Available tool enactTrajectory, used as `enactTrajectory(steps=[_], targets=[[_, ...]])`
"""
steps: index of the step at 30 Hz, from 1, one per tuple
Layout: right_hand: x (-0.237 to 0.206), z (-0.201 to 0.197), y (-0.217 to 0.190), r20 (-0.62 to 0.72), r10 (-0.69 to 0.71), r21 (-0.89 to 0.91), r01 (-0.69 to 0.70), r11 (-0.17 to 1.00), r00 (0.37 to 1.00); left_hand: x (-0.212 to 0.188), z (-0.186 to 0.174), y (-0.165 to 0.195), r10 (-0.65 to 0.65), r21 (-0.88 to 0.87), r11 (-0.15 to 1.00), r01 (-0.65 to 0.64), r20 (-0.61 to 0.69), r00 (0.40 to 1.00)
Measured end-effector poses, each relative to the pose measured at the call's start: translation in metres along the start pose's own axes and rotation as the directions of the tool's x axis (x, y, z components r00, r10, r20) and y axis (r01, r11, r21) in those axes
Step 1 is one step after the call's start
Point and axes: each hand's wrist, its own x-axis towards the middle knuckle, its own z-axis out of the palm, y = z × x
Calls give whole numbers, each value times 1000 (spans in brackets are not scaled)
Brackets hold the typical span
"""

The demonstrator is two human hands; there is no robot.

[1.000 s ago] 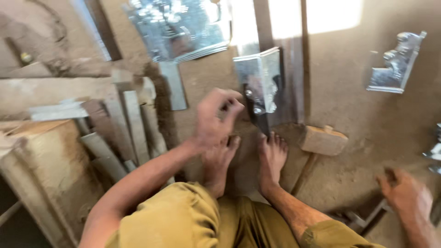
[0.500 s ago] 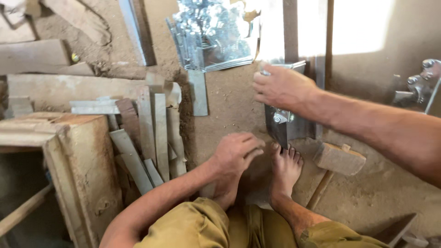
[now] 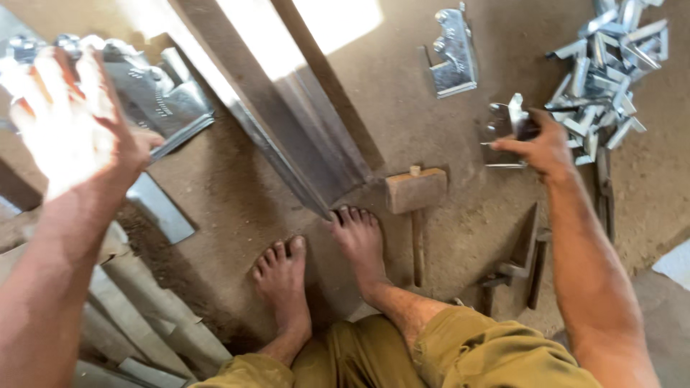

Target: The person sits on the ground and hammers decorative sheet metal pieces over a steel bar with a wooden mallet, bending their edges by hand and with the mallet, then sets finished pieces aside and picks up the next piece.

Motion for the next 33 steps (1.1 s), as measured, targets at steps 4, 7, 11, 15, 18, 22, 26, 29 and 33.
enactTrajectory(steps=[4, 7, 11, 15, 18, 22, 26, 29, 33], targets=[[-1, 19, 9, -173, -169, -128, 148, 981, 970, 3, 20, -11, 101, -53, 993, -107, -107, 989], [-11, 30, 8, -353, -308, -267, 220, 938, 883, -4, 18, -14, 175, -22, 984, -179, -131, 976], [-39, 55, -24, -365, -480, -185, 444, 877, 798, -17, -2, -1, 107, 5, 994, -109, -262, 959], [-59, 87, -71, -164, -566, 57, 580, 812, 808, -20, -40, 7, 24, -56, 998, -41, -276, 961], [-66, 106, -101, 80, -565, 462, 471, 751, 822, -36, -80, 16, -24, -428, 902, -52, -171, 985], [-60, 141, -138, 469, -544, 850, -187, 493, 696, -43, -97, 59, -51, -746, 658, 104, 93, 994], [-49, 177, -159, 554, -530, 817, -300, 492, 642, -18, -41, 104, -108, -811, 559, 174, 137, 985], [-50, 189, -159, 530, -521, 832, -290, 473, 669, -36, 5, 112, -224, -818, 554, 153, 30, 974], [-58, 188, -154, 528, -522, 831, -282, 479, 670, -84, 36, 116, -313, -975, -97, 200, 221, 924]])
